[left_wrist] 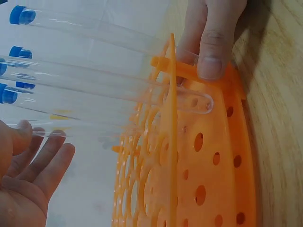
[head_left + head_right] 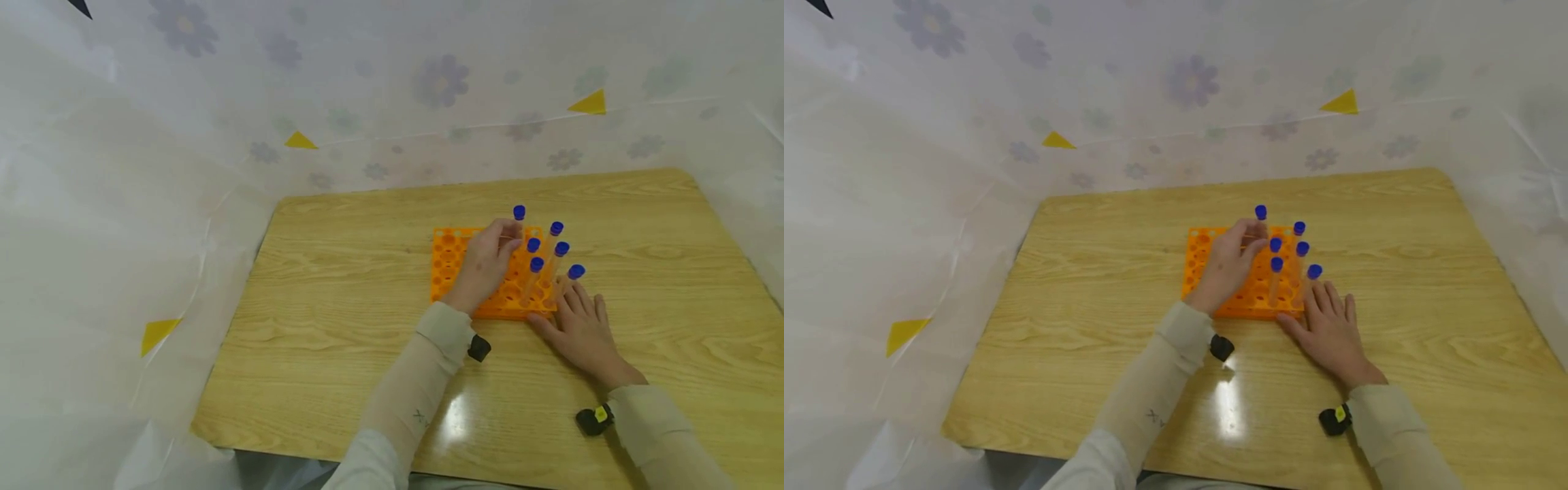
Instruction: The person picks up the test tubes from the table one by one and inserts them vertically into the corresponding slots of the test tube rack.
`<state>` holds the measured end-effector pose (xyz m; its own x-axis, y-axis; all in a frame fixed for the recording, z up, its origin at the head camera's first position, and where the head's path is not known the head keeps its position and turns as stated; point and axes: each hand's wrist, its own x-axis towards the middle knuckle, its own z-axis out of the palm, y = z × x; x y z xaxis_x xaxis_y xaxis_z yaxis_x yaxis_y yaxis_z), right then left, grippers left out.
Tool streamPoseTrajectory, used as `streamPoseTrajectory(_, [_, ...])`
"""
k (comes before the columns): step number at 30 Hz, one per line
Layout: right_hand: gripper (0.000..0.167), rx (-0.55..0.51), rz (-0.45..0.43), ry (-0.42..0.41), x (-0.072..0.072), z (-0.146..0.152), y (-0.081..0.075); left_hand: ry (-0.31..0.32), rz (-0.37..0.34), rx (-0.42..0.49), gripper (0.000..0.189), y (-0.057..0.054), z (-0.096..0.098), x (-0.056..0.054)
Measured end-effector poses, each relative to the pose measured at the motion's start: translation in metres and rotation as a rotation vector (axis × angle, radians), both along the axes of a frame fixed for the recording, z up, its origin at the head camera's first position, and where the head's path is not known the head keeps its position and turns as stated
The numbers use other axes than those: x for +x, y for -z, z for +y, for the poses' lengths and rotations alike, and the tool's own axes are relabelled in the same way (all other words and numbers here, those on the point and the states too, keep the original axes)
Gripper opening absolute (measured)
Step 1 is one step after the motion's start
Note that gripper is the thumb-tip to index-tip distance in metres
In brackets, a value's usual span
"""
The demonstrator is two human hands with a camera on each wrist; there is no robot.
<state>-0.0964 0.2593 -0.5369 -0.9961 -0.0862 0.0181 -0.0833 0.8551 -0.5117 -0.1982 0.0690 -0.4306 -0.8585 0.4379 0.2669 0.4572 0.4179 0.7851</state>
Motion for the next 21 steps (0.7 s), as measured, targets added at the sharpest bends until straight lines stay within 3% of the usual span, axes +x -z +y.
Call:
streamPoseTrajectory(12, [0.083,0.004,-0.007,0.003,0.0010,-0.0009,-0.0003,-0.002,-0.037,-0.046,0.028,0.0030,0.0080,0.0033])
streamPoseTrajectory(16, [0.083,-0.001,-0.005,0.004,0.0016,-0.0014,-0.0008,0.002,-0.034,-0.097,0.027,0.0062,0.0090,0.0041])
streamPoseTrajectory(21, [0.083,-0.002,-0.004,0.005,0.0018,-0.0011,-0.0007,0.018,-0.019,-0.098,0.026,0.0092,0.0084,0.0040])
